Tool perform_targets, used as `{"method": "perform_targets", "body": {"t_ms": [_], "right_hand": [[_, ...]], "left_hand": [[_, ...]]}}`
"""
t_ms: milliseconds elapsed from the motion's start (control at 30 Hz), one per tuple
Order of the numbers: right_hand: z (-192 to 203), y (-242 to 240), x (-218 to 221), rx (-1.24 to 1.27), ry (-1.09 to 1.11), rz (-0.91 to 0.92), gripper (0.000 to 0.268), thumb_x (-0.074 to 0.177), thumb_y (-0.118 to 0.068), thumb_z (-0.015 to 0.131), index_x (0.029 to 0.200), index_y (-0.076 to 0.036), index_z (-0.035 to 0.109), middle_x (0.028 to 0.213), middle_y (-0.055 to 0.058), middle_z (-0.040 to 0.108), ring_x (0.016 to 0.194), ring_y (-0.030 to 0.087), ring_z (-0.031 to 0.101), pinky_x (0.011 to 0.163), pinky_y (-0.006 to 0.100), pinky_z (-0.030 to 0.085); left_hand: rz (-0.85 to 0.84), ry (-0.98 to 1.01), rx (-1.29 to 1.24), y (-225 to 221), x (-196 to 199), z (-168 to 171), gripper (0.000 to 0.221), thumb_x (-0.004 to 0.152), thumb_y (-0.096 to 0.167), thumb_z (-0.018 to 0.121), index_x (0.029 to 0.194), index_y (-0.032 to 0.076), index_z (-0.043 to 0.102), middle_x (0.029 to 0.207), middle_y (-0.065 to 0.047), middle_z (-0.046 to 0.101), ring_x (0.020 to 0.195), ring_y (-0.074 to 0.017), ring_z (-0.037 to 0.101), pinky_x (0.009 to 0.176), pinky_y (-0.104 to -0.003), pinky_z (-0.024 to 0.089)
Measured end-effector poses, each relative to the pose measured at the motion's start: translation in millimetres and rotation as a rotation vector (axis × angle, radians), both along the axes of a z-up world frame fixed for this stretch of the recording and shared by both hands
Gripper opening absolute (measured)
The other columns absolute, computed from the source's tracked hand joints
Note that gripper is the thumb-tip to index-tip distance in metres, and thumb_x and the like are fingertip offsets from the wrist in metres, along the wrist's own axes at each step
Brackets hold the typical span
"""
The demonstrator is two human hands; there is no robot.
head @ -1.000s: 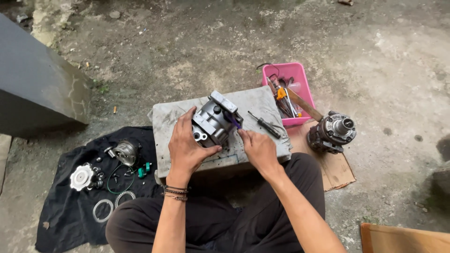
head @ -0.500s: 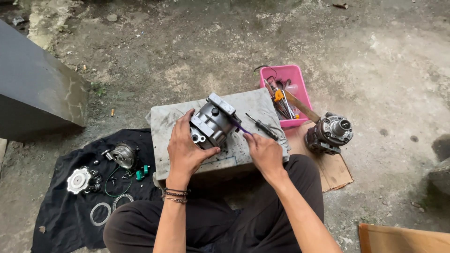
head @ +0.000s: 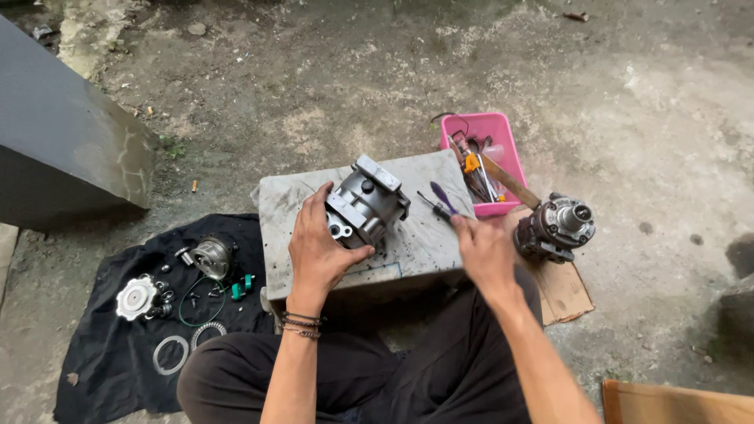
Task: Cleaning an automotive AC compressor with a toothbrush and inspecting its components.
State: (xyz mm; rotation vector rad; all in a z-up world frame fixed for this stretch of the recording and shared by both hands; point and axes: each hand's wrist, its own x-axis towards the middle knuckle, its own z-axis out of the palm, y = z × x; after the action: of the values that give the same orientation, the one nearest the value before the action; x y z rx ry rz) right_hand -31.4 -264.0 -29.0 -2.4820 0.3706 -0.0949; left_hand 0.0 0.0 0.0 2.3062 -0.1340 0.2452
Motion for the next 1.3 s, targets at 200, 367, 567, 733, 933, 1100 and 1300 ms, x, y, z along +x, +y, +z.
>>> {"method": "perform_targets", "body": {"t_ms": [200, 367, 567, 733, 933, 1100, 1300], "right_hand": [[-26.7, 56.6, 2.6, 0.334, 0.068, 0.055, 0.056, 0.105, -0.045, 0.044, 0.081, -0.003, 0.073, 0.081, 0.027, 0.073, 0.091, 0.051, 0.07, 0.079, 0.063, 0.05], [-44.8, 60.7, 0.9, 0.421, 0.112, 0.043, 0.06, 0.103, -0.047, 0.049, 0.066, -0.003, 0.068, 0.062, 0.022, 0.066, 0.072, 0.043, 0.068, 0.072, 0.053, 0.051], [-60.4, 77.0, 0.1, 0.572, 0.06, -0.064, 0.061, 0.105, -0.048, 0.047, 0.058, -0.009, 0.057, 0.056, 0.015, 0.058, 0.064, 0.028, 0.06, 0.07, 0.044, 0.051], [-47.9, 79.3, 6.0, 0.618, 0.037, -0.056, 0.061, 0.106, -0.046, 0.044, 0.057, -0.009, 0.048, 0.053, 0.012, 0.049, 0.064, 0.03, 0.052, 0.068, 0.046, 0.046], [-43.4, 84.8, 6.3, 0.673, 0.015, -0.08, 0.061, 0.107, -0.046, 0.042, 0.053, -0.019, 0.043, 0.048, -0.001, 0.042, 0.054, 0.018, 0.046, 0.059, 0.032, 0.041], [-72.2, 71.3, -7.2, 0.477, 0.05, -0.085, 0.064, 0.103, -0.053, 0.048, 0.06, -0.007, 0.057, 0.059, 0.022, 0.061, 0.067, 0.042, 0.062, 0.07, 0.049, 0.048], [-31.8, 76.4, -2.1, 0.204, -0.014, 0.001, 0.06, 0.105, -0.052, 0.047, 0.075, -0.004, 0.066, 0.073, 0.027, 0.069, 0.085, 0.051, 0.07, 0.074, 0.06, 0.053]], "left_hand": [[-0.007, 0.003, 0.0, 1.1, 2.7, -5.2, 0.124, 0.037, 0.032, 0.099, 0.148, 0.015, 0.045, 0.134, -0.01, 0.055, 0.126, -0.0359, 0.055, 0.108, -0.051, 0.043], [0.003, -0.015, 0.006, -2.8, 0.6, -3.0, 0.121, 0.039, 0.031, 0.098, 0.147, 0.014, 0.046, 0.133, -0.01, 0.057, 0.124, -0.0357, 0.057, 0.107, -0.051, 0.045], [0.014, -0.023, 0.012, -3.8, 1.9, -3.7, 0.121, 0.039, 0.032, 0.098, 0.147, 0.014, 0.047, 0.131, -0.01, 0.058, 0.123, -0.035, 0.058, 0.106, -0.051, 0.046], [0.015, -0.001, 0.017, -0.9, -0.4, -6.9, 0.121, 0.038, 0.033, 0.097, 0.146, 0.015, 0.047, 0.131, -0.009, 0.057, 0.124, -0.0344, 0.058, 0.107, -0.05, 0.045], [0.028, -0.011, 0.018, -1.9, 1.5, -7.5, 0.122, 0.037, 0.034, 0.097, 0.147, 0.016, 0.046, 0.131, -0.008, 0.057, 0.124, -0.0333, 0.058, 0.107, -0.049, 0.045], [0.017, -0.003, 0.028, -2.5, 0.8, -4.9, 0.12, 0.039, 0.034, 0.096, 0.147, 0.016, 0.046, 0.131, -0.008, 0.058, 0.123, -0.0331, 0.059, 0.107, -0.048, 0.045], [0.011, -0.022, 0.04, 0.0, 3.6, -7.1, 0.121, 0.039, 0.036, 0.097, 0.147, 0.016, 0.047, 0.13, -0.009, 0.059, 0.122, -0.0336, 0.059, 0.106, -0.049, 0.046]]}}
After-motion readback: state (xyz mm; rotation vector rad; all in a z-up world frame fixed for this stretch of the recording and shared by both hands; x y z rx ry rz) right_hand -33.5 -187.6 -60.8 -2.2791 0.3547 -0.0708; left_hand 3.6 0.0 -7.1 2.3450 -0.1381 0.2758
